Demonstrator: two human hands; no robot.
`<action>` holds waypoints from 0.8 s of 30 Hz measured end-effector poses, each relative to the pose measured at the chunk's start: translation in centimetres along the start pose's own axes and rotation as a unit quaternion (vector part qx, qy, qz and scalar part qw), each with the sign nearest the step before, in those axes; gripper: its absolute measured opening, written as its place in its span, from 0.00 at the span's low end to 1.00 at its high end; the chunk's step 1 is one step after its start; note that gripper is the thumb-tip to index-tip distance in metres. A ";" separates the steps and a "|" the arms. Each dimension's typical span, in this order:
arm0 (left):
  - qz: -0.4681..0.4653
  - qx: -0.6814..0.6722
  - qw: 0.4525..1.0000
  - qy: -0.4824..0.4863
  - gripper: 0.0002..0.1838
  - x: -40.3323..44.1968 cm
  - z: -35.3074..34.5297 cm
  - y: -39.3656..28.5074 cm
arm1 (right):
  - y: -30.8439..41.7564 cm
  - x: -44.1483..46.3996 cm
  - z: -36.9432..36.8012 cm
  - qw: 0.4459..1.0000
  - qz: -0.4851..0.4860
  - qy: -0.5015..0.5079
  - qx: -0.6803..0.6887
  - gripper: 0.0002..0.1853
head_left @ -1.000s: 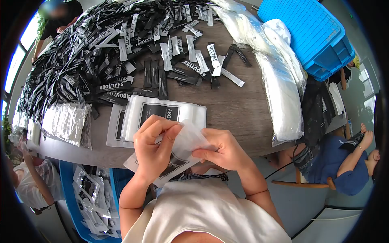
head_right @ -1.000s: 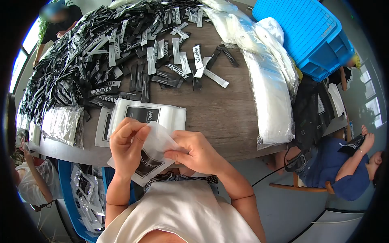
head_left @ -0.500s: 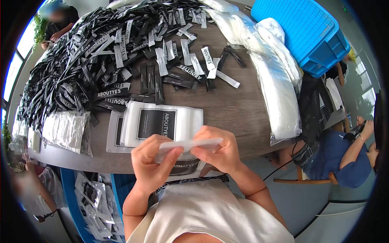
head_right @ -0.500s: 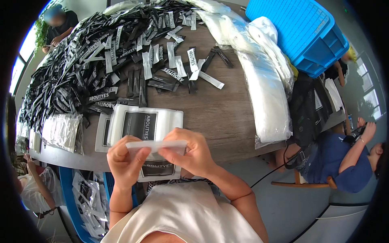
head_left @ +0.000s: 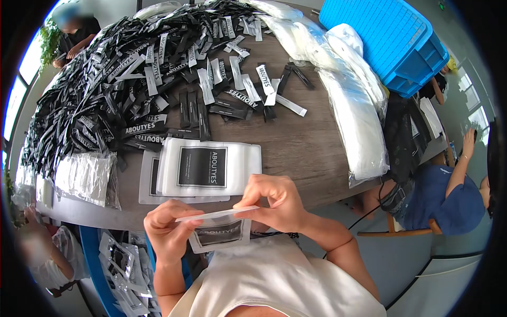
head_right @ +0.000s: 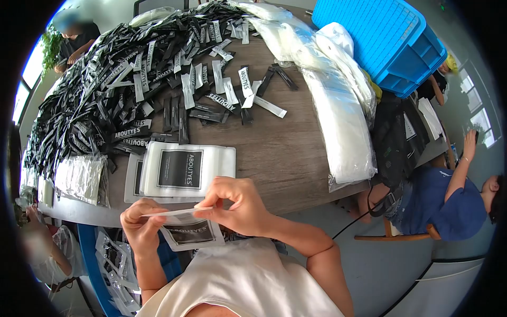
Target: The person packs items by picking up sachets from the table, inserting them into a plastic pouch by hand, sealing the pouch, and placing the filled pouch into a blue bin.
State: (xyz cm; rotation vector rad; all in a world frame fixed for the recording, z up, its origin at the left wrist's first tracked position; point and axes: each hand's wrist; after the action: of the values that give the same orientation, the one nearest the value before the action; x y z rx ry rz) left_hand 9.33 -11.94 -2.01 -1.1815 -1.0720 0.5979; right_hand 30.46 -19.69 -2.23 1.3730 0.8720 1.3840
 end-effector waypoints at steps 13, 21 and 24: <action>0.289 0.506 0.812 -0.008 0.08 -10.4 31.5 2.1 | -10.9 16.3 3.0 0.787 0.136 -0.005 -0.602 0.05; 0.038 0.481 0.839 -0.252 0.14 -6.2 23.6 0.1 | -7.5 19.7 5.2 0.804 -0.021 -0.087 -0.587 0.11; -0.014 0.443 0.877 -0.188 0.09 -1.6 13.9 -0.6 | -9.8 20.5 8.0 0.790 -0.125 -0.056 -0.598 0.12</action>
State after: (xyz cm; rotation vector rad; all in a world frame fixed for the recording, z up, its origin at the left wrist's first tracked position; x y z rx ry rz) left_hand -3.90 -7.35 -1.90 -0.2424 -0.9474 1.1700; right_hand 41.76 1.44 -4.62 0.3077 -0.0284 1.2198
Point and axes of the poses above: each hand's wrist, its own x-axis towards the middle knuckle, its own z-axis out of the back of the hand, y = z × x, and after that the axes turned 2 degrees about -z, right-handed
